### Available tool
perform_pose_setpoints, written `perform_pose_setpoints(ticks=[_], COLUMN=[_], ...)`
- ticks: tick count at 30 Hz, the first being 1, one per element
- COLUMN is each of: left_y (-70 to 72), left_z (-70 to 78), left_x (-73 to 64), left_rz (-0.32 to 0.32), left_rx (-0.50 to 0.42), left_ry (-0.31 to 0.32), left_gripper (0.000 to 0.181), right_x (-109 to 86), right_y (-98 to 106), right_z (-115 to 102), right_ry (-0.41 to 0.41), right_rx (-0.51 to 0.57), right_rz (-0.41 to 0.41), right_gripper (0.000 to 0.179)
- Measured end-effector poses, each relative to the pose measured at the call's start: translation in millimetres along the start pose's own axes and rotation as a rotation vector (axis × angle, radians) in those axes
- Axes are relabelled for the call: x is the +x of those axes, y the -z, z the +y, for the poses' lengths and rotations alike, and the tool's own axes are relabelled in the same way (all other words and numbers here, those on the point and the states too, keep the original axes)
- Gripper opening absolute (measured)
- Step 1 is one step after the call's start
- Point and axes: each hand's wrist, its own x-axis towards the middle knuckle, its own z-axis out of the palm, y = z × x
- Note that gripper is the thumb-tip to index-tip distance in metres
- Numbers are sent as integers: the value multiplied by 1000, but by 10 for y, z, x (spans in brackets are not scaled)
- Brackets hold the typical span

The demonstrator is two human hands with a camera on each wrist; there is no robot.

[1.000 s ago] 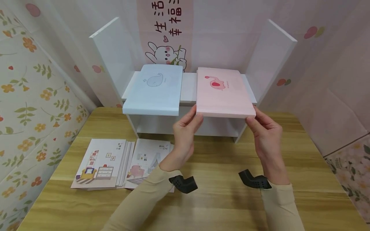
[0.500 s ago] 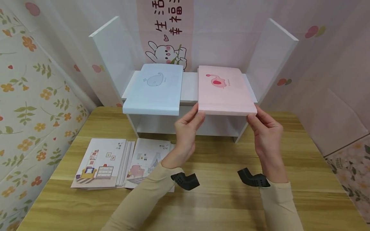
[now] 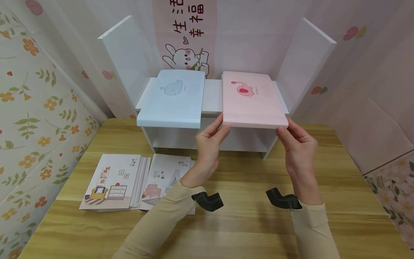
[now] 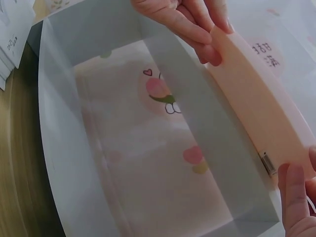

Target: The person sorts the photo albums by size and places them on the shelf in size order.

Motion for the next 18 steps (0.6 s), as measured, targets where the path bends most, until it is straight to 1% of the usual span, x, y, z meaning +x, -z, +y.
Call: perform_pose_setpoints(ticks=[7, 14, 18], left_y=[-3, 12, 38], left_z=[-7, -12, -18], left_x=[3, -6, -23], left_rz=[-4, -10, -17], left_rx=[18, 13, 16], left_ry=[-3, -10, -16], left_gripper=[39, 38, 36], right_x=[10, 5, -22], right_y=[-5, -9, 16], right_z=[-4, -9, -7], right_ry=[-3, -10, -24], right_rx=[-2, -57, -81], right_rz=[22, 38, 23], right_gripper=[32, 34, 36])
